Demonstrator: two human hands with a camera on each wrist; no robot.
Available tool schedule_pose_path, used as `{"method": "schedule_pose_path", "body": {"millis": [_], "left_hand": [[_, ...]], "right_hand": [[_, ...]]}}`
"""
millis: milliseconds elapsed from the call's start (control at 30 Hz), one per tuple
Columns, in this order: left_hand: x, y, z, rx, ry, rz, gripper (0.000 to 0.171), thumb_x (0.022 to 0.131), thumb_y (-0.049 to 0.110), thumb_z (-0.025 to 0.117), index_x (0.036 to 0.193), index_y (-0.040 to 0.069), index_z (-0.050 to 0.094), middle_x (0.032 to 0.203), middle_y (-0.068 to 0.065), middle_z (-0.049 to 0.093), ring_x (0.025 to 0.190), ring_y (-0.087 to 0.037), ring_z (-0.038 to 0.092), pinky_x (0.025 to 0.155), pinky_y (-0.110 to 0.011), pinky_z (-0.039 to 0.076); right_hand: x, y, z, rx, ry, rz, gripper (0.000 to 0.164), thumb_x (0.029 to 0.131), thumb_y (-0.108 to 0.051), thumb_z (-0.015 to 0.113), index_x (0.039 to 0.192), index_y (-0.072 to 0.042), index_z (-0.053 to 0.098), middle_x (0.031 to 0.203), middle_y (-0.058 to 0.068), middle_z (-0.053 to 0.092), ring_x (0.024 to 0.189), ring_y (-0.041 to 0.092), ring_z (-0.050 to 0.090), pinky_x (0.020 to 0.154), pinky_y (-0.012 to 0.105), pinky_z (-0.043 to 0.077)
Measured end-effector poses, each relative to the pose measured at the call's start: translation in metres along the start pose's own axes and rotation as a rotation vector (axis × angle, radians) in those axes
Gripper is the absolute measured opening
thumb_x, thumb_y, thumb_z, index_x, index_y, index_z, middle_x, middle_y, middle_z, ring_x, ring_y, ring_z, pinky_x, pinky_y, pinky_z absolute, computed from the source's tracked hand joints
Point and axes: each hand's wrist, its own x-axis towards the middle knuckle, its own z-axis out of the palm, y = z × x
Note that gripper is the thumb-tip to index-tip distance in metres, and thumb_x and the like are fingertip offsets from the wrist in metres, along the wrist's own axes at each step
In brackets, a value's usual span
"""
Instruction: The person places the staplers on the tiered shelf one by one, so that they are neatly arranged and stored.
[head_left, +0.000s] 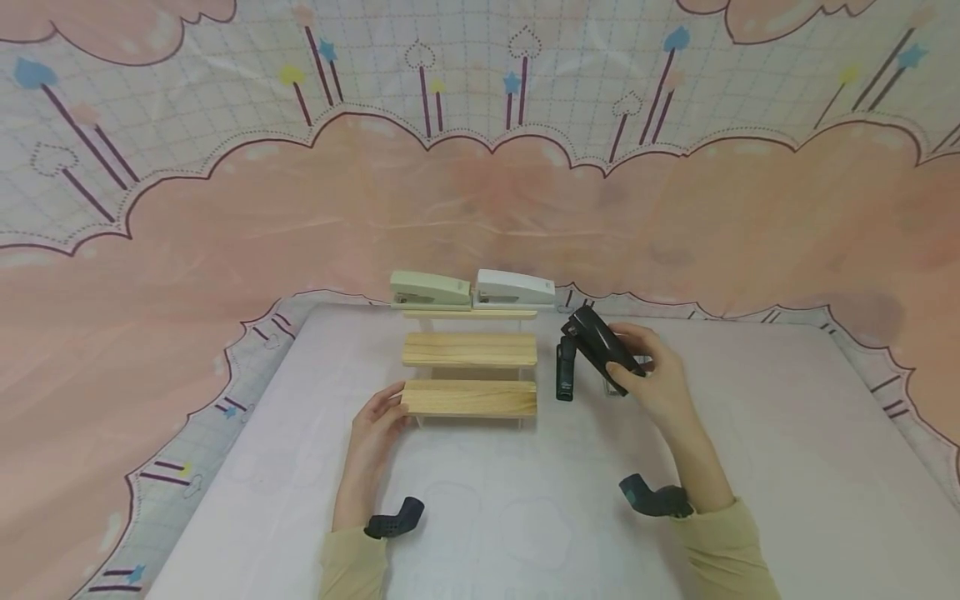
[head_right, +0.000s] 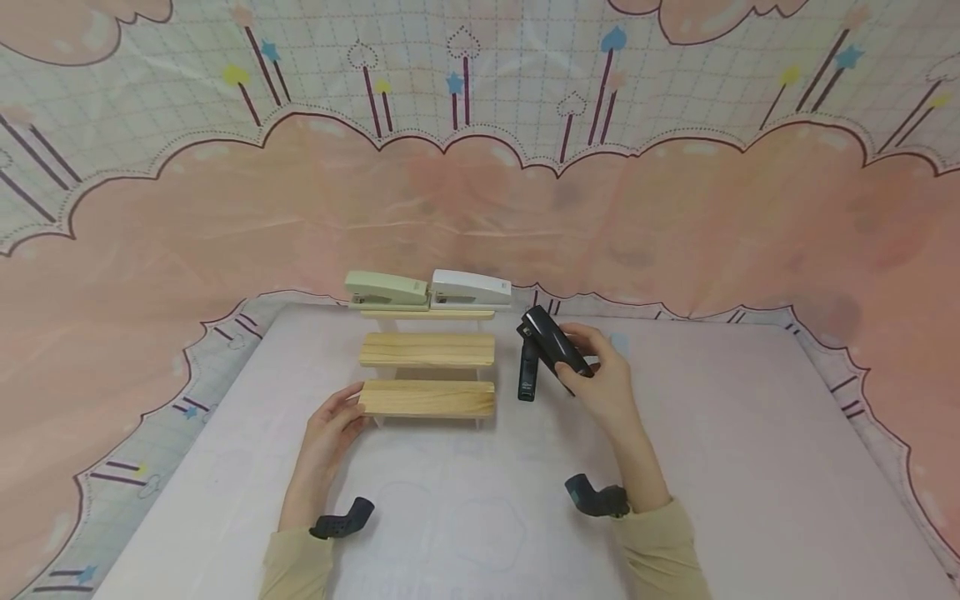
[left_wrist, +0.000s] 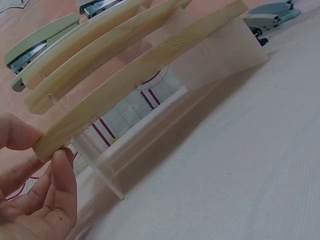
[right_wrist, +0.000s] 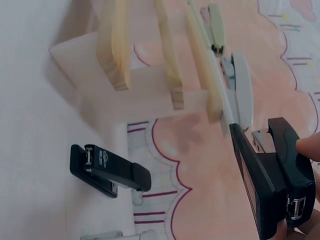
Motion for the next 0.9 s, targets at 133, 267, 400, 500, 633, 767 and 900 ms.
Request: {"method": "schedule_pose_path", "body": {"millis": [133,267,400,500,633,767,900], "left_hand": [[0.0,0.0,-0.001,-0.002,-0.006,-0.012,0.046,0.091,0.002,0.056,0.136,0.004,0.048,0.101,0.01,0.063,0.089,-0.003,0.062,0.077,-0.017,0.05],[-0.001,0.002,-0.001,-0.009,-0.012,-0.014,0.046,0.091,0.002,0.056,0.136,0.003,0.048,0.1,0.011,0.063,0.088,-0.003,0.062,0.077,-0.017,0.05],[0.0,0.004,-0.002,-0.021,-0.024,-0.02,0.047,0.091,0.0,0.055,0.137,0.002,0.047,0.099,0.011,0.063,0.088,-0.003,0.061,0.077,-0.016,0.05],[0.001,0.004,-0.002,-0.017,-0.025,-0.032,0.046,0.092,0.0,0.054,0.137,0.003,0.046,0.1,0.011,0.063,0.089,-0.003,0.061,0.077,-0.017,0.05],[0.0,0.003,-0.004,-0.012,-0.027,-0.023,0.046,0.091,0.002,0.055,0.137,0.005,0.048,0.101,0.011,0.063,0.088,-0.003,0.061,0.077,-0.017,0.05],[-0.003,0.002,-0.007,-0.044,-0.059,0.045,0.046,0.089,0.005,0.06,0.134,0.003,0.051,0.102,0.009,0.064,0.087,-0.004,0.062,0.075,-0.017,0.051],[-0.004,0.001,-0.009,-0.048,-0.07,0.063,0.045,0.088,0.006,0.062,0.132,0.004,0.052,0.102,0.009,0.065,0.087,-0.003,0.062,0.074,-0.016,0.051]], "right_hand": [[0.0,-0.006,0.005,0.004,-0.036,-0.019,0.05,0.084,-0.004,0.066,0.131,-0.012,0.055,0.121,0.017,0.062,0.103,0.014,0.051,0.078,0.025,0.038],[0.001,-0.012,0.011,0.021,-0.075,-0.035,0.049,0.084,-0.004,0.066,0.132,-0.013,0.055,0.122,0.017,0.062,0.107,0.021,0.051,0.08,0.027,0.038],[0.004,-0.018,0.018,0.042,-0.112,-0.04,0.049,0.085,-0.004,0.067,0.132,-0.013,0.056,0.124,0.016,0.061,0.109,0.024,0.052,0.081,0.029,0.039],[0.006,-0.021,0.024,0.057,-0.135,-0.047,0.049,0.084,-0.003,0.067,0.132,-0.012,0.056,0.124,0.017,0.06,0.11,0.026,0.052,0.083,0.03,0.038],[0.008,-0.023,0.033,0.082,-0.17,-0.047,0.049,0.083,-0.003,0.067,0.131,-0.012,0.056,0.126,0.015,0.06,0.11,0.026,0.053,0.084,0.029,0.039],[0.011,-0.024,0.043,0.092,-0.195,-0.058,0.049,0.083,-0.003,0.068,0.13,-0.012,0.056,0.126,0.015,0.061,0.111,0.025,0.054,0.081,0.027,0.041],[0.012,-0.027,0.052,0.115,-0.215,-0.072,0.049,0.083,-0.002,0.068,0.129,-0.012,0.057,0.126,0.015,0.061,0.112,0.029,0.054,0.084,0.032,0.04]]}}
